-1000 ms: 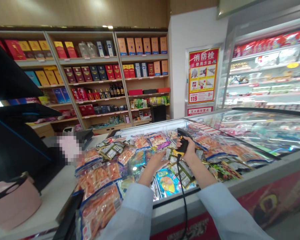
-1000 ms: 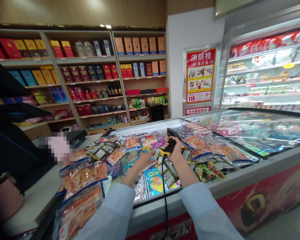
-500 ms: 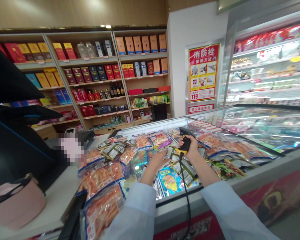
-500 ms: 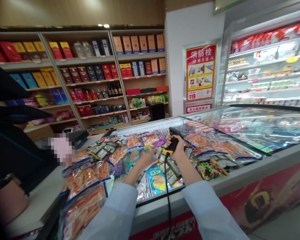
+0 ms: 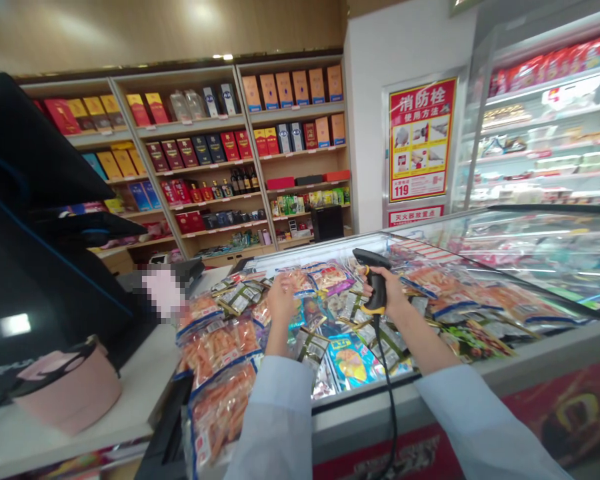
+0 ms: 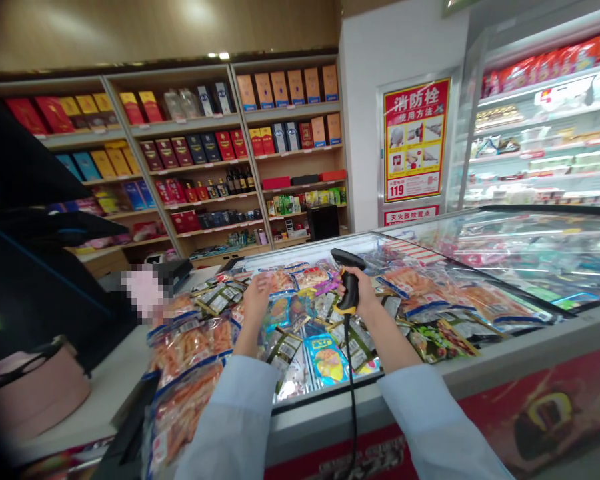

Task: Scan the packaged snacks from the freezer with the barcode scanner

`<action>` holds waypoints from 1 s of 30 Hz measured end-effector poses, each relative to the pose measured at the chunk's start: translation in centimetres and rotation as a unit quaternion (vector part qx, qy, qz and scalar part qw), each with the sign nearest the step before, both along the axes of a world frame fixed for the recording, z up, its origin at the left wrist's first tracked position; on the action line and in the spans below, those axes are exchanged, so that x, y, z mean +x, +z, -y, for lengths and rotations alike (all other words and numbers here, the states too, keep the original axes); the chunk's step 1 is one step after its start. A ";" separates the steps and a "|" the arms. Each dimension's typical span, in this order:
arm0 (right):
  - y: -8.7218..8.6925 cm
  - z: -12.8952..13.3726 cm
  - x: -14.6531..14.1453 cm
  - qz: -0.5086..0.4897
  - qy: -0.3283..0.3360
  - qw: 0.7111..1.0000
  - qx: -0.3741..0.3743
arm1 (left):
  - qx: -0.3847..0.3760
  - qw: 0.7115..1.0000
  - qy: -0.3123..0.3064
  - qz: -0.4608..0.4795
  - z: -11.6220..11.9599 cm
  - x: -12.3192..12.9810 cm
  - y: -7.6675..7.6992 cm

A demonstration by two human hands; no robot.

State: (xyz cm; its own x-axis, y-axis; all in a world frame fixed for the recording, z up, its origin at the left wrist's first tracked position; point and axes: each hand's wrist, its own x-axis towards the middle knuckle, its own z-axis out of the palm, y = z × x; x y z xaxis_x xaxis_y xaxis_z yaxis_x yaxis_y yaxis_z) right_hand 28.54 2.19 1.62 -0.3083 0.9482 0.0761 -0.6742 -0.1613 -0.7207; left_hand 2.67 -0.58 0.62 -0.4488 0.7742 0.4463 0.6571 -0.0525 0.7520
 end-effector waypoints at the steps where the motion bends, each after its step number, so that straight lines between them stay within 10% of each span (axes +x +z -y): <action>1: 0.1 0.3 -0.3 0.016 0.017 1.000 0.019 | -0.023 0.998 0.062 0.000 0.3 -0.5 0.2; 4: 0.1 1.4 -1.6 0.083 0.077 0.992 0.055 | -0.097 0.980 0.171 0.006 1.1 -1.1 0.3; 12: 1.9 0.8 -7.2 0.210 0.113 0.960 0.145 | -0.186 0.956 0.185 -0.132 0.8 0.3 -0.4; 30: 1.2 0.6 -8.9 0.141 0.078 0.970 0.181 | 0.100 0.983 0.143 0.064 -1.7 -3.5 -3.0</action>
